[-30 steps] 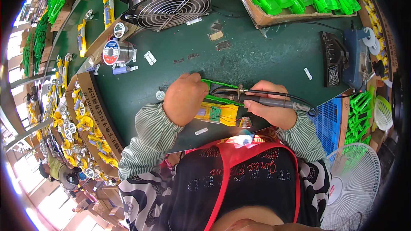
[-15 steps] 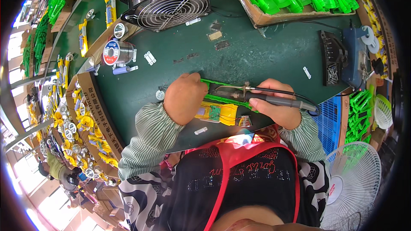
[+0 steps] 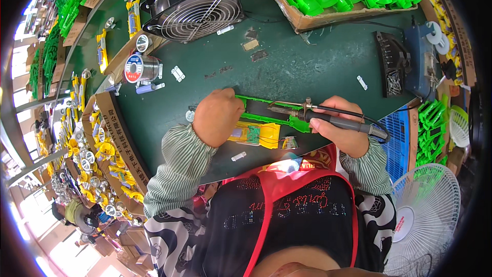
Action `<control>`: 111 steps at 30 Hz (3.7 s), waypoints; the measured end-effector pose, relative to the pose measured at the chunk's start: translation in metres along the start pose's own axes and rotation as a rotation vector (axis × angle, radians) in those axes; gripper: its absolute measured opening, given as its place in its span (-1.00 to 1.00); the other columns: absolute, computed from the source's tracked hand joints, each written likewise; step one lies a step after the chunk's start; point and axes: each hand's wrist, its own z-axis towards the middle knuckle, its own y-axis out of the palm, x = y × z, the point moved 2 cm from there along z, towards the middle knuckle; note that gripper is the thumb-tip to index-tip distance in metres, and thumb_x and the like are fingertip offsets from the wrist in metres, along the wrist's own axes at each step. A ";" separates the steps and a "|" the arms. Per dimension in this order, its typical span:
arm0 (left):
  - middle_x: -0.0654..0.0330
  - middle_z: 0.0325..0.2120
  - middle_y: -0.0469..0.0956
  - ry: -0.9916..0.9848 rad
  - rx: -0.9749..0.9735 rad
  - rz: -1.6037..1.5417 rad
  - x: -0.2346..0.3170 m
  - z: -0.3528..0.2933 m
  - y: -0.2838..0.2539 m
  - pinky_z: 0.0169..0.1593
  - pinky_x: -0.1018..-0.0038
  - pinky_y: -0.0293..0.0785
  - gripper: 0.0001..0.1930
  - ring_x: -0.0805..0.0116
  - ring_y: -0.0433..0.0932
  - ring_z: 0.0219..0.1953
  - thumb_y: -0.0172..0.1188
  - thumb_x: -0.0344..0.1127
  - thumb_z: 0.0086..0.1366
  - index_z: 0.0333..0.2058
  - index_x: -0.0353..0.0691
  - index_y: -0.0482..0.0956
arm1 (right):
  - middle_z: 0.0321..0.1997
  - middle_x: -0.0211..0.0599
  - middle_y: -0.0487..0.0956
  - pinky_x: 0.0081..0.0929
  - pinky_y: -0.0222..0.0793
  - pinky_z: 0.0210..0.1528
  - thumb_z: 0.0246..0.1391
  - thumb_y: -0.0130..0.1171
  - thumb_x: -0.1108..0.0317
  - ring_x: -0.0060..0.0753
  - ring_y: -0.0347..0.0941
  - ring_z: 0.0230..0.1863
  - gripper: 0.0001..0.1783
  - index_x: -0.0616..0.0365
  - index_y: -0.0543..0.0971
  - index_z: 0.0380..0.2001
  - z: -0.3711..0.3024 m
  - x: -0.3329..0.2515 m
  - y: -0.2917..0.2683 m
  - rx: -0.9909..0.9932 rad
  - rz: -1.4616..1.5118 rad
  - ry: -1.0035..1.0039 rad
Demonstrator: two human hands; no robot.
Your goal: The person solders electrical components inside flashlight casings using a soldering iron, attaches the plastic casing covers by hand, and places the assembled flashlights onto the conveyor belt.
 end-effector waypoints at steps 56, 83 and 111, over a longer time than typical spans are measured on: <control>0.09 -0.48 0.47 0.194 0.025 -0.141 0.060 0.023 0.032 -0.29 0.29 0.45 -0.89 0.10 0.51 -0.39 0.11 -0.50 -0.03 -0.44 -0.27 0.51 | -0.48 -0.27 0.58 -0.66 0.46 -0.43 -0.07 0.24 0.56 -0.60 0.52 -0.45 -0.83 0.32 0.49 -0.37 -0.023 -0.008 -0.043 0.054 0.169 0.137; 0.10 -0.52 0.44 0.172 -0.035 0.028 0.067 0.031 0.029 -0.29 0.30 0.44 -0.93 0.13 0.50 -0.39 0.10 -0.49 -0.04 -0.50 -0.24 0.51 | -0.50 -0.27 0.57 -0.65 0.42 -0.47 -0.05 0.23 0.50 -0.59 0.48 -0.49 -0.83 0.32 0.47 -0.38 0.004 -0.003 -0.042 -0.087 0.118 0.273; 0.09 -0.54 0.44 0.162 -0.020 -0.017 0.062 0.030 0.039 -0.29 0.30 0.43 -0.95 0.13 0.48 -0.40 0.12 -0.42 0.05 -0.51 -0.25 0.51 | -0.47 -0.23 0.59 -0.66 0.45 -0.42 -0.08 0.24 0.55 -0.57 0.53 -0.44 -0.83 0.30 0.48 -0.38 -0.035 -0.002 -0.052 0.136 0.156 0.130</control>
